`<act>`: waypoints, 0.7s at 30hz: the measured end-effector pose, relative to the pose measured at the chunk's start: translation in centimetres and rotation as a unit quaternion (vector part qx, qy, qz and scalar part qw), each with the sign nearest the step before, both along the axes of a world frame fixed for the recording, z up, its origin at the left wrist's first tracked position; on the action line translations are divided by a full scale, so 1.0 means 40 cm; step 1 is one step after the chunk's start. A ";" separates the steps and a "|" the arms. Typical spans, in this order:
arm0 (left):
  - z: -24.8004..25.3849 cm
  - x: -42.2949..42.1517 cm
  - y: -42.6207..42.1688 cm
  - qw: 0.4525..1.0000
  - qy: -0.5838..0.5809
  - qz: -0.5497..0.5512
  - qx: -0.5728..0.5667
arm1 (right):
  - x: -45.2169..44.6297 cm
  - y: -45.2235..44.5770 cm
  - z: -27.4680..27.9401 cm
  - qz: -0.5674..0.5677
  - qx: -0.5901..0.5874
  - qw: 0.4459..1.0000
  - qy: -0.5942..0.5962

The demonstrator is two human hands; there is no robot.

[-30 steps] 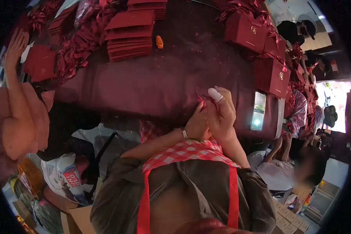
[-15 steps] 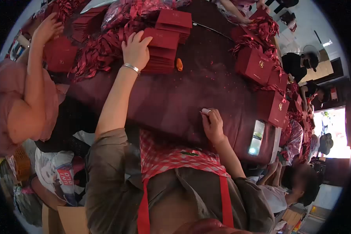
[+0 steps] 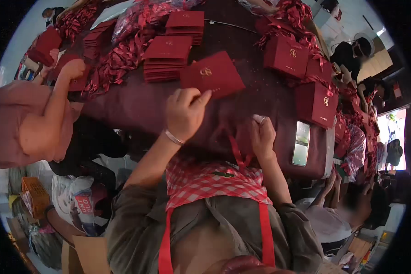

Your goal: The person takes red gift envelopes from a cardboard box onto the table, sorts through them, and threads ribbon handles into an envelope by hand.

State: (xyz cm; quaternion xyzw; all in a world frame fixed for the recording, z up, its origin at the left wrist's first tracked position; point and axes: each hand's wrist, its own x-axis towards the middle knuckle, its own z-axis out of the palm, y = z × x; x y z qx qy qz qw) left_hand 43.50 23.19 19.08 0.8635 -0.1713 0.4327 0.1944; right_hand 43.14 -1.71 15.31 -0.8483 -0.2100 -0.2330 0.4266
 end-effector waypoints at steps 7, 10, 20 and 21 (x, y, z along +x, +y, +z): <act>-0.077 -0.107 -0.196 0.934 0.315 -0.168 -0.009 | -0.008 -0.028 -0.007 0.039 -0.004 0.998 -0.056; -0.092 0.001 -0.158 0.968 0.226 -0.093 -0.054 | -0.014 -0.012 -0.045 0.048 0.011 0.998 -0.027; -0.078 0.243 -0.157 0.927 0.374 -0.010 0.043 | -0.022 -0.007 -0.086 0.067 -0.022 0.997 0.018; -0.070 0.246 -0.160 0.937 0.345 -0.011 0.056 | -0.021 -0.007 -0.088 0.068 -0.024 0.997 0.009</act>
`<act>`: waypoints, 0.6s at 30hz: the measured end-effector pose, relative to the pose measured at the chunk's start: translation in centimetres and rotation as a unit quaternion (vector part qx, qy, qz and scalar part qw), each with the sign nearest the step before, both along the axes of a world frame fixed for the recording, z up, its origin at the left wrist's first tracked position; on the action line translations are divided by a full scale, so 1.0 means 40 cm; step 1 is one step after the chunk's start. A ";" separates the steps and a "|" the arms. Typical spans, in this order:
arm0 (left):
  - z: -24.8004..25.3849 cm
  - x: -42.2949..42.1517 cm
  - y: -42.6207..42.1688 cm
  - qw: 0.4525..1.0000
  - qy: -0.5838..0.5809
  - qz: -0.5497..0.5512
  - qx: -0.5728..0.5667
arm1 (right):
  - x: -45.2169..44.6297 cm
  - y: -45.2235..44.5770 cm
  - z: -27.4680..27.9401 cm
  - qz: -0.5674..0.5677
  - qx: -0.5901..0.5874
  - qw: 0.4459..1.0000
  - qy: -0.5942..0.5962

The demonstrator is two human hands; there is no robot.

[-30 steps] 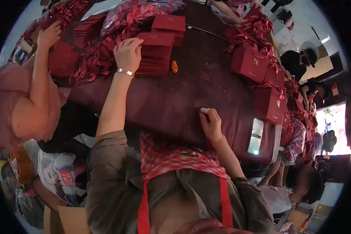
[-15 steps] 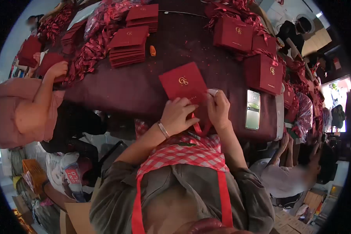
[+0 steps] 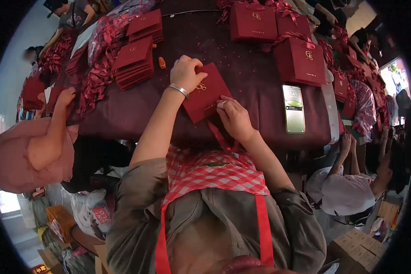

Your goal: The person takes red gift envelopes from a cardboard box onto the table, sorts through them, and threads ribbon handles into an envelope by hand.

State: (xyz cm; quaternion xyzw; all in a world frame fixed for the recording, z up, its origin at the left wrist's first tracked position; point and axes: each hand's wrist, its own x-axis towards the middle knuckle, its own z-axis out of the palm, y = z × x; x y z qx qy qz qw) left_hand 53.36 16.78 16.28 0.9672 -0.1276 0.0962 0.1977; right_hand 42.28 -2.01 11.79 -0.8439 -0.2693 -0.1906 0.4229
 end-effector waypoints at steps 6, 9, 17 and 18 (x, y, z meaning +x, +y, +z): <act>-0.014 -0.003 -0.004 1.000 0.009 0.009 -0.019 | -0.001 -0.002 0.005 0.007 0.013 1.000 0.007; -0.024 -0.013 0.000 1.000 0.014 0.011 -0.025 | 0.000 0.000 -0.003 0.000 0.006 1.000 0.015; 0.012 -0.032 0.026 0.980 0.154 -0.044 -0.120 | 0.004 -0.002 0.001 -0.008 0.012 1.000 0.006; 0.001 -0.033 0.030 0.938 0.233 -0.065 -0.249 | 0.006 -0.002 -0.002 -0.013 0.017 1.000 -0.011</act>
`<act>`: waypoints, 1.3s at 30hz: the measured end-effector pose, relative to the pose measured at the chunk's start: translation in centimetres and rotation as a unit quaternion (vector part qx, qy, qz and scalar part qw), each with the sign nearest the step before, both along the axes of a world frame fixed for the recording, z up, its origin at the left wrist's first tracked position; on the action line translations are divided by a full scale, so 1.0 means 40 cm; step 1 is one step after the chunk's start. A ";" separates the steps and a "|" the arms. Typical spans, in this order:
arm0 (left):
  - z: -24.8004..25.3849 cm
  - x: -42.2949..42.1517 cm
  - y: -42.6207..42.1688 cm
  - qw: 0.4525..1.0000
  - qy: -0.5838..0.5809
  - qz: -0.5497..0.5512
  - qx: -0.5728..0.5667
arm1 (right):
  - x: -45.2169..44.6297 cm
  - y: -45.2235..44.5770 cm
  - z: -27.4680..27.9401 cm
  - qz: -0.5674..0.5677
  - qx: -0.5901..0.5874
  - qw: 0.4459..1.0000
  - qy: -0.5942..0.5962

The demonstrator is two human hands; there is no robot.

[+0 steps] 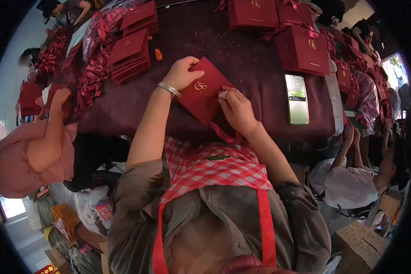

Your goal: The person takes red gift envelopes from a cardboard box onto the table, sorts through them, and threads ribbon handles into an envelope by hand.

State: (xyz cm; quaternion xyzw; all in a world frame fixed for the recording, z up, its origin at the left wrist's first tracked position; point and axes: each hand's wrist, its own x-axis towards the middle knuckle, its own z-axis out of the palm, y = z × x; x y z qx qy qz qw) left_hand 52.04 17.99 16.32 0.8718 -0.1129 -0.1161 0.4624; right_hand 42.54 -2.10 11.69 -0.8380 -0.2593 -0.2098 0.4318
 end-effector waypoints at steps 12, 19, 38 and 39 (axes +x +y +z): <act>-0.143 -0.059 0.029 0.883 0.171 0.043 -0.434 | 0.000 -0.001 0.003 -0.043 -0.015 0.999 0.003; -0.118 -0.073 0.021 0.873 0.192 0.046 -0.445 | 0.044 0.024 0.018 -0.065 -0.055 0.996 -0.040; -0.131 -0.081 0.011 0.865 0.141 0.135 -0.462 | 0.154 0.118 0.029 -0.094 -0.015 0.990 -0.102; -0.134 -0.078 0.011 0.869 0.148 0.130 -0.454 | 0.155 0.120 0.032 -0.092 -0.022 0.989 -0.112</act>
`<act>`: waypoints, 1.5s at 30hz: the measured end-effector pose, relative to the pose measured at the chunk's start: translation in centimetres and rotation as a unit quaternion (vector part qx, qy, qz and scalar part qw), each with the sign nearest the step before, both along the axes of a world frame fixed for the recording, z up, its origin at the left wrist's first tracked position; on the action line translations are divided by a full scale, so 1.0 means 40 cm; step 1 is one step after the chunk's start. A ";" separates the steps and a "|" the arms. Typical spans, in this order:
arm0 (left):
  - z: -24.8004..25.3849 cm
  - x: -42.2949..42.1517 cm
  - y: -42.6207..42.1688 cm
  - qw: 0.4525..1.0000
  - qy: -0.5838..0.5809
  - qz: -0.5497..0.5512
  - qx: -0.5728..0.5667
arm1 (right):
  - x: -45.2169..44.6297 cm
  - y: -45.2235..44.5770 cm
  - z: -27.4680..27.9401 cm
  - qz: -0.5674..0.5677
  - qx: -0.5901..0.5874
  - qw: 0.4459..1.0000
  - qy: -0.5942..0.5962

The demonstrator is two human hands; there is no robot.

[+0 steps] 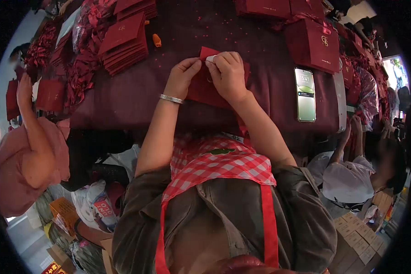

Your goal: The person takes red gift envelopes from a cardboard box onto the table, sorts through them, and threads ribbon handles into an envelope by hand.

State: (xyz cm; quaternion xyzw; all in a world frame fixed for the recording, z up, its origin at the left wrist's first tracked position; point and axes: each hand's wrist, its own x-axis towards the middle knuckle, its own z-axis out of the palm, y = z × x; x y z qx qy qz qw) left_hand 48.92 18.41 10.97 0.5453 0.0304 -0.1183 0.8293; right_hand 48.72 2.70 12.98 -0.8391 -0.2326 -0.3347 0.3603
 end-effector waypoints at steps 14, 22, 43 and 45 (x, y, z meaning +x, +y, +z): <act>0.016 -0.005 -0.028 0.996 -0.004 0.054 0.066 | 0.016 0.015 0.016 -0.063 -0.242 0.968 -0.010; 0.028 -0.017 -0.028 0.993 -0.029 0.052 0.105 | 0.029 0.025 -0.035 -0.059 -0.147 0.985 -0.065; 0.009 -0.009 -0.041 0.992 -0.074 0.076 0.074 | 0.013 -0.015 -0.010 0.017 -0.034 0.999 0.030; 0.006 -0.011 -0.041 0.991 -0.073 0.079 0.080 | 0.026 -0.012 -0.023 0.004 -0.064 0.998 0.019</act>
